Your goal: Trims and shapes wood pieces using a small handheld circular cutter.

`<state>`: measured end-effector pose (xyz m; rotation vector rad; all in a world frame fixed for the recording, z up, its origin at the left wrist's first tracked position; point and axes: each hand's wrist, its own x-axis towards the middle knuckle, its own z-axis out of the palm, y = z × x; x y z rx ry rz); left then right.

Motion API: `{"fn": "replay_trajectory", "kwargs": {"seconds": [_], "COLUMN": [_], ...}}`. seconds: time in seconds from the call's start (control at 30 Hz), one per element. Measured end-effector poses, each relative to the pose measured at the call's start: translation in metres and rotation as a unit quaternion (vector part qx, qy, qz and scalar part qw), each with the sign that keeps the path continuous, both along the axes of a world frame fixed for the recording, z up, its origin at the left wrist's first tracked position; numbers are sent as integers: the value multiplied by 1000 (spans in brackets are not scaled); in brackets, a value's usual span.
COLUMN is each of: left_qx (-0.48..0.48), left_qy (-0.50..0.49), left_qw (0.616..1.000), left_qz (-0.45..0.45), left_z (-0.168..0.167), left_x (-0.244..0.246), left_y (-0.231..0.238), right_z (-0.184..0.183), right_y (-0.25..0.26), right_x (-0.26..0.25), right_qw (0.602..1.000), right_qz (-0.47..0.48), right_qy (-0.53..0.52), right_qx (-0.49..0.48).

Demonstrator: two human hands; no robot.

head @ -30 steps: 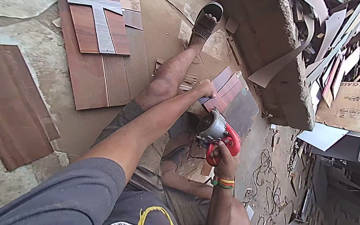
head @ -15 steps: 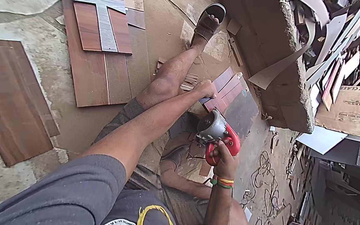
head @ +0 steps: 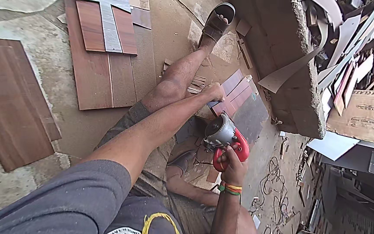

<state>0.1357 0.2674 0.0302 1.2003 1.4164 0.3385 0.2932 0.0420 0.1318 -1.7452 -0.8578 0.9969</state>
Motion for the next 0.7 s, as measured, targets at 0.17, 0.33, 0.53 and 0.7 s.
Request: {"fn": "replay_trajectory", "kwargs": {"seconds": [0.17, 0.33, 0.53, 0.7], "left_qx": [3, 14, 9, 6], "left_qy": [-4, 11, 6, 8], "left_qw": [1000, 1000, 1000, 1000], "left_qz": [6, -9, -6, -7], "left_z": [3, -1, 1, 7], "left_x": [-2, 0, 0, -1], "left_y": [-2, -1, 0, -2], "right_z": [0, -1, -1, -1], "right_y": [0, 1, 2, 3], "right_x": [0, 0, 1, 0], "right_qw": [1000, 1000, 1000, 1000], "right_qz": [2, -4, -3, -7], "right_qy": [-1, 5, 4, 3], "right_qx": [2, -1, -2, -1]}}
